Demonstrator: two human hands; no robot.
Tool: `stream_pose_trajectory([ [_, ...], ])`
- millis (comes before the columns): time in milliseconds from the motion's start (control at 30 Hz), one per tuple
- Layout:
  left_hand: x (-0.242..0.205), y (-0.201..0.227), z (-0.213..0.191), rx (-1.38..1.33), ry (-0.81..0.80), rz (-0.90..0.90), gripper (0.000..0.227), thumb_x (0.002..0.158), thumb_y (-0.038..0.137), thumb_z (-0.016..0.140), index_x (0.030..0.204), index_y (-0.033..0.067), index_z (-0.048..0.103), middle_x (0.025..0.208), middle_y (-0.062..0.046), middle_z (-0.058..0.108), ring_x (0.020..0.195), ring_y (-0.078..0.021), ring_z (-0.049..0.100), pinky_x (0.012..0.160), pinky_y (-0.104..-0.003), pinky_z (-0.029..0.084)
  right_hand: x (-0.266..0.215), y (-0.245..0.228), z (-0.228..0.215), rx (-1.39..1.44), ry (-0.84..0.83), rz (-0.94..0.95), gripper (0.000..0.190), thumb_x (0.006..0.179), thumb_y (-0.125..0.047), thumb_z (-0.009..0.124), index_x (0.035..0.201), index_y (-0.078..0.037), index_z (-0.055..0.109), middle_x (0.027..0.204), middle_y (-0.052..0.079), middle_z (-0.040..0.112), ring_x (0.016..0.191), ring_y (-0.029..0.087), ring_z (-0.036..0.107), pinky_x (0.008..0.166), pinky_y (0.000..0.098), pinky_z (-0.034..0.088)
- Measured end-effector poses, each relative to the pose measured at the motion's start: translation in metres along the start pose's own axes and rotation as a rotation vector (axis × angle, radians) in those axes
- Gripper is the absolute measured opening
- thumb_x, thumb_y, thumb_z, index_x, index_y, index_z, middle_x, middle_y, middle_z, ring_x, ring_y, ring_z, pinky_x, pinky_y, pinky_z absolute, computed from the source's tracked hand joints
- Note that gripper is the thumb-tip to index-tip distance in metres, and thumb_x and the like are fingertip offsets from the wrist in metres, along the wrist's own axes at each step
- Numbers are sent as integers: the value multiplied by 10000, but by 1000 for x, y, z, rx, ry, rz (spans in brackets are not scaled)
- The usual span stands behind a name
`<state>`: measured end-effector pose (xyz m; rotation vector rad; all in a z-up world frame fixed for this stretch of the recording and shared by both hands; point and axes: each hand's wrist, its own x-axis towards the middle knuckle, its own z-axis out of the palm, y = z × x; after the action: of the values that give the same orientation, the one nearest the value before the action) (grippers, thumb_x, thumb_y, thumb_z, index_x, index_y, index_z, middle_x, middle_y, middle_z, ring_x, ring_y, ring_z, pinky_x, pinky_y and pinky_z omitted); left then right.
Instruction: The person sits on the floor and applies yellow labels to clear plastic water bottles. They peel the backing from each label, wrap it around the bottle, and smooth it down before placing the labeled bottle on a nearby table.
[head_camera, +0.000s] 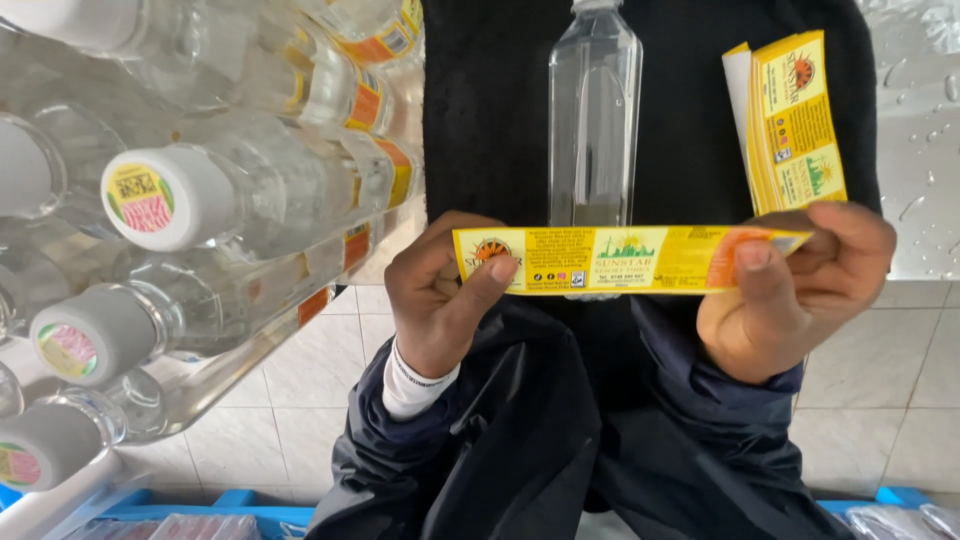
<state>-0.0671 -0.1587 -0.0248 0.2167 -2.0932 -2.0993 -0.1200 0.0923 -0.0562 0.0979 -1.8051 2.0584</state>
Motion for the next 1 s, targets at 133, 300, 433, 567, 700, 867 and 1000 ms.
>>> stream_pose_trajectory([
  [133,2,-6,4,-99,32,-85,223,1046,216,724,1042,-7,718,1098,-128,755,932,-230,777,753,-269,631,1,5,-1,-41,45,166,328,975,-121,821,1230,-101,616,810,129,662,660,155,618,829,229,528],
  [300,-2,-14,2,-112,38,-238,307,1036,241,729,1191,-22,763,1036,-128,804,971,-235,810,796,-280,669,-3,21,-8,-77,6,228,294,974,-199,854,1168,-151,638,758,-82,484,684,44,511,797,190,432],
  [433,-3,-18,0,-95,35,-235,314,1022,282,739,1096,-23,751,1010,-135,814,943,-253,822,767,-274,667,-5,18,-10,-115,-13,242,298,1000,-228,853,1208,-163,649,872,-81,635,770,56,636,864,200,495],
  [567,-5,-22,0,-76,44,-270,318,1009,290,748,1079,-20,767,1077,-163,842,953,-284,846,753,-266,680,-7,19,-12,-110,0,287,332,975,-203,862,1239,-160,665,974,-72,674,828,82,703,866,182,519],
  [700,-6,-23,0,-38,51,-248,318,1013,302,745,1091,-5,768,1074,-159,842,941,-287,855,727,-249,674,-8,19,-12,-123,-10,279,320,978,-200,858,1238,-170,673,1036,-79,690,840,80,704,857,188,511],
  [867,-5,-24,1,-86,51,-231,294,1025,253,739,1118,-25,756,1061,-155,824,970,-281,841,790,-289,701,-7,18,-10,-87,-22,291,326,983,-193,855,1236,-145,655,998,2,746,856,111,740,875,207,545],
  [1000,-6,-25,1,-86,49,-234,278,1030,235,734,1115,-29,750,1076,-165,825,988,-300,845,810,-302,710,-8,17,-10,-101,-24,290,325,988,-195,860,1244,-153,664,1032,-27,750,887,103,749,870,194,546],
])
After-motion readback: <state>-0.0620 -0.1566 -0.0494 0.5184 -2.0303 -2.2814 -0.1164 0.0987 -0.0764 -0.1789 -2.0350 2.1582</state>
